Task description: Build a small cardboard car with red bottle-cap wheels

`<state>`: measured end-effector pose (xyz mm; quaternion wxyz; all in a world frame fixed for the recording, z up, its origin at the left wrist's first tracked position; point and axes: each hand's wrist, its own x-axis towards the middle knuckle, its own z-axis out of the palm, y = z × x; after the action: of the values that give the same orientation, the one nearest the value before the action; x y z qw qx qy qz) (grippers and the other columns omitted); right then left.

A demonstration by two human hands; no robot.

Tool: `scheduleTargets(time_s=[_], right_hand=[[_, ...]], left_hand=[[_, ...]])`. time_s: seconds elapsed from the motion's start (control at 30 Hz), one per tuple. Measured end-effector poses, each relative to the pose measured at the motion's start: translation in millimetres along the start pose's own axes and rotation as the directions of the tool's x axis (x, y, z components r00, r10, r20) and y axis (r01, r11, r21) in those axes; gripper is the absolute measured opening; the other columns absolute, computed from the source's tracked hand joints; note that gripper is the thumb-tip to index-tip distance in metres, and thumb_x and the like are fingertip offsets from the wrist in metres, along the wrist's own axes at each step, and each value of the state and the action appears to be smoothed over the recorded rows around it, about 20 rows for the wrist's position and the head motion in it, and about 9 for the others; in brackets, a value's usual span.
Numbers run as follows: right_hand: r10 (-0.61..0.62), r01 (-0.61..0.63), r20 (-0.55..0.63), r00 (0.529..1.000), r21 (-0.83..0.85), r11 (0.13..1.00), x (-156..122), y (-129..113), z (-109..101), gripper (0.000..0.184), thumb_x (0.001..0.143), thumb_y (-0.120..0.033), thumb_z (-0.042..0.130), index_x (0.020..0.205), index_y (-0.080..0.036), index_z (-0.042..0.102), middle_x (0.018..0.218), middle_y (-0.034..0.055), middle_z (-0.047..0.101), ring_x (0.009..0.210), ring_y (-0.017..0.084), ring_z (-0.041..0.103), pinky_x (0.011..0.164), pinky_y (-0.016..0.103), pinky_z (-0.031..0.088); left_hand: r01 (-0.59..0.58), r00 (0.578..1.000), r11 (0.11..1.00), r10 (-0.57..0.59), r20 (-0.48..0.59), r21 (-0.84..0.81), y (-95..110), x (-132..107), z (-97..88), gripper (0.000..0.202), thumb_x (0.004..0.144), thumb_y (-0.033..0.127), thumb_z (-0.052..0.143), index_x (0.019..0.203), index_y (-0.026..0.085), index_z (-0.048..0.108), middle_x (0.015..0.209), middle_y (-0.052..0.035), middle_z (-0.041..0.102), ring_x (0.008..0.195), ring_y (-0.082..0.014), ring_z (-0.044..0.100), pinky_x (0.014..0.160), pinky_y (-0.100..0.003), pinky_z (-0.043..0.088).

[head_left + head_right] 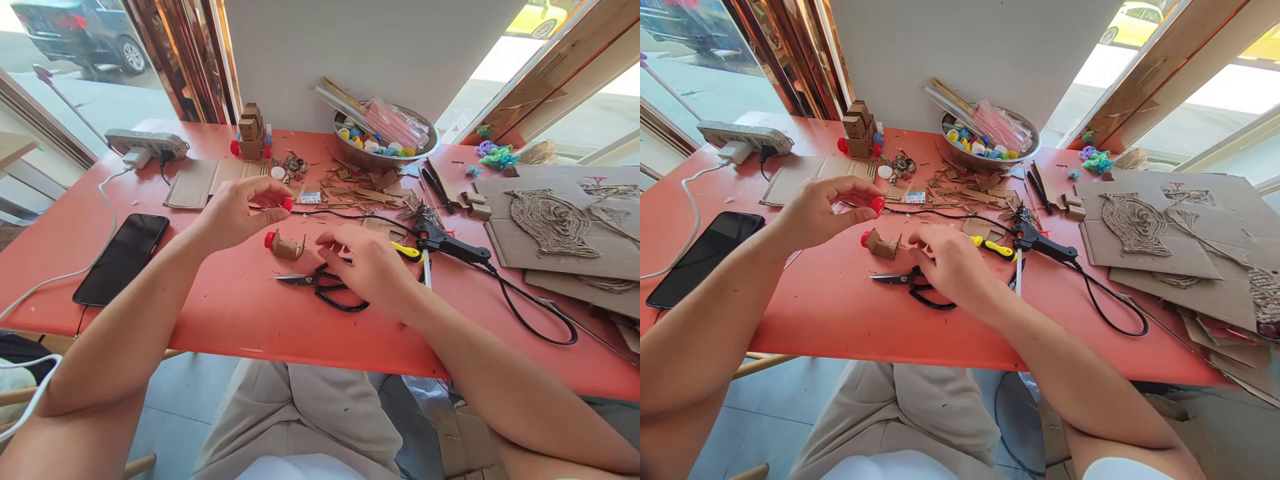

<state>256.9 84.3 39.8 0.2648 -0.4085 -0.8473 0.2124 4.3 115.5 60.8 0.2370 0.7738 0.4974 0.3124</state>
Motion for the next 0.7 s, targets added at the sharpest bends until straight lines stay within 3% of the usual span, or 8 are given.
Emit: scheduleTargets(time_s=[0.1, 0.2, 0.3, 0.37, 0.43, 0.57, 0.7], right_hand=[[0.055, -0.055, -0.029, 0.998, 0.024, 0.998, 4, 7, 0, 0.016, 0.095, -0.027, 0.064, 0.107, -0.021, 0.075, 0.099, 0.0098, 0.081, 0.094, 0.028, 0.075, 0.084, 0.041, 0.059], [0.065, -0.058, -0.031, 0.997, 0.185, 0.981, 3, 1, 2, 0.021, 0.094, -0.03, 0.066, 0.113, -0.022, 0.068, 0.106, 0.0095, 0.08, 0.098, 0.026, 0.076, 0.087, 0.04, 0.059], [0.088, -0.065, -0.03, 0.996, 0.458, 0.887, 3, -10, 4, 0.033, 0.095, -0.053, 0.07, 0.107, -0.025, 0.058, 0.112, 0.0096, 0.079, 0.104, 0.024, 0.077, 0.086, 0.037, 0.06], [0.14, -0.099, -0.021, 0.99, 0.6, 0.794, 3, -15, 6, 0.052, 0.088, -0.072, 0.074, 0.102, -0.027, 0.052, 0.11, 0.0094, 0.079, 0.109, 0.025, 0.077, 0.087, 0.037, 0.061], [0.194, -0.138, -0.008, 0.981, 0.676, 0.724, 4, -16, 8, 0.063, 0.079, -0.079, 0.078, 0.099, -0.027, 0.049, 0.106, 0.0086, 0.08, 0.11, 0.026, 0.077, 0.089, 0.038, 0.062], [0.249, -0.178, 0.0, 0.968, 0.702, 0.689, 6, -10, 12, 0.065, 0.072, -0.073, 0.088, 0.096, -0.027, 0.049, 0.097, 0.0051, 0.08, 0.096, 0.023, 0.079, 0.086, 0.039, 0.064], [0.229, -0.137, -0.07, 0.971, 0.621, 0.772, 6, -3, 9, 0.053, 0.076, -0.061, 0.089, 0.093, -0.026, 0.052, 0.093, 0.0017, 0.076, 0.083, 0.019, 0.075, 0.08, 0.036, 0.064]], left_hand=[[-0.018, 1.0, 1.0, 0.018, 0.011, -0.006, 4, -1, 2.5, 0.031, 0.089, 0.044, 0.073, 0.112, 0.025, 0.08, 0.109, -0.005, 0.083, 0.105, -0.0244, 0.077, 0.098, -0.038, 0.062], [-0.065, 0.997, 0.998, 0.065, 0.047, 0.001, 8, -2, 7.0, 0.03, 0.085, 0.043, 0.077, 0.109, 0.026, 0.08, 0.112, -0.0043, 0.082, 0.109, -0.026, 0.076, 0.102, -0.04, 0.06], [-0.133, 0.989, 0.991, 0.134, 0.056, -0.012, 12, -5, 13.5, 0.028, 0.083, 0.042, 0.079, 0.105, 0.026, 0.081, 0.109, -0.0033, 0.082, 0.106, -0.0253, 0.076, 0.103, -0.041, 0.058], [-0.16, 0.986, 0.987, 0.16, 0.041, -0.003, 15, -7, 17.8, 0.025, 0.083, 0.04, 0.079, 0.104, 0.026, 0.08, 0.108, -0.0034, 0.083, 0.103, -0.0248, 0.075, 0.104, -0.042, 0.057], [-0.169, 0.985, 0.985, 0.168, 0.025, 0.04, 19, -9, 21.2, 0.022, 0.083, 0.037, 0.079, 0.102, 0.027, 0.08, 0.107, -0.0032, 0.083, 0.102, -0.0251, 0.074, 0.107, -0.044, 0.055], [-0.2, 0.979, 0.971, 0.194, 0.061, 0.133, 23, -9, 23.5, 0.019, 0.083, 0.033, 0.08, 0.101, 0.029, 0.08, 0.106, -0.0018, 0.084, 0.104, -0.0265, 0.073, 0.111, -0.047, 0.05], [-0.207, 0.975, 0.959, 0.185, 0.124, 0.192, 15, -6, 16.1, 0.029, 0.083, 0.039, 0.08, 0.111, 0.031, 0.079, 0.113, -0.002, 0.083, 0.11, -0.0281, 0.072, 0.118, -0.05, 0.044]])
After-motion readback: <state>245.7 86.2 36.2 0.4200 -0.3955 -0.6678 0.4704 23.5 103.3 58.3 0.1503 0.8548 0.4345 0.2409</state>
